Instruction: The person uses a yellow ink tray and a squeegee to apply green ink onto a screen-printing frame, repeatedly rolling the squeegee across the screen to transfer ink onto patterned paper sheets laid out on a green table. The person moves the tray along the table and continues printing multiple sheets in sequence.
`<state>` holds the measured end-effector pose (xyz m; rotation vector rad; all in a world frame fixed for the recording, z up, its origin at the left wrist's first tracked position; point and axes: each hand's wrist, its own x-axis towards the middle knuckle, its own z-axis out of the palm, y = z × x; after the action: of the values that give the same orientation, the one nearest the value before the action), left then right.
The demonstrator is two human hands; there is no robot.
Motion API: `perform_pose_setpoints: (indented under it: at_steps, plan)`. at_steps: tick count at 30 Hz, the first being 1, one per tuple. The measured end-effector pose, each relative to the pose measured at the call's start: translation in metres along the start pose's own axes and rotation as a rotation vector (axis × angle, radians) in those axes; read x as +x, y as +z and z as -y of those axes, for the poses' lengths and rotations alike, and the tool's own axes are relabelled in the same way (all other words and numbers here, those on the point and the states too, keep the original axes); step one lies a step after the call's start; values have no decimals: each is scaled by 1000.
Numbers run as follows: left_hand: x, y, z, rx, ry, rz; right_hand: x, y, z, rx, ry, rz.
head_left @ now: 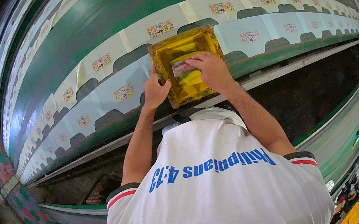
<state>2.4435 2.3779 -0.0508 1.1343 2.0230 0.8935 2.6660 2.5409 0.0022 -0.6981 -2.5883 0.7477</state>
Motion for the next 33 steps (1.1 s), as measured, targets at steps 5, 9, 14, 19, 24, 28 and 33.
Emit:
perform_pose_setpoints:
  at_steps: [5,9,14,19,24,28,33]
  plan:
    - [2,-3,6,79,-19,29,43,-20,-12,-8,56,193]
    - [0,-2,2,54,24,19,65,-23,-19,26,65,168]
    - [1,-12,-14,101,-76,107,65,-16,-23,-22,129,263]
    - [-1,-19,-29,135,-154,174,12,-17,4,56,156,228]
    - [-2,-12,-18,139,-113,143,-42,-12,24,-3,96,132]
    - [-1,-9,-15,102,-70,118,-48,-14,26,-35,61,98]
    - [3,-11,-32,101,-55,85,-45,-24,15,43,65,112]
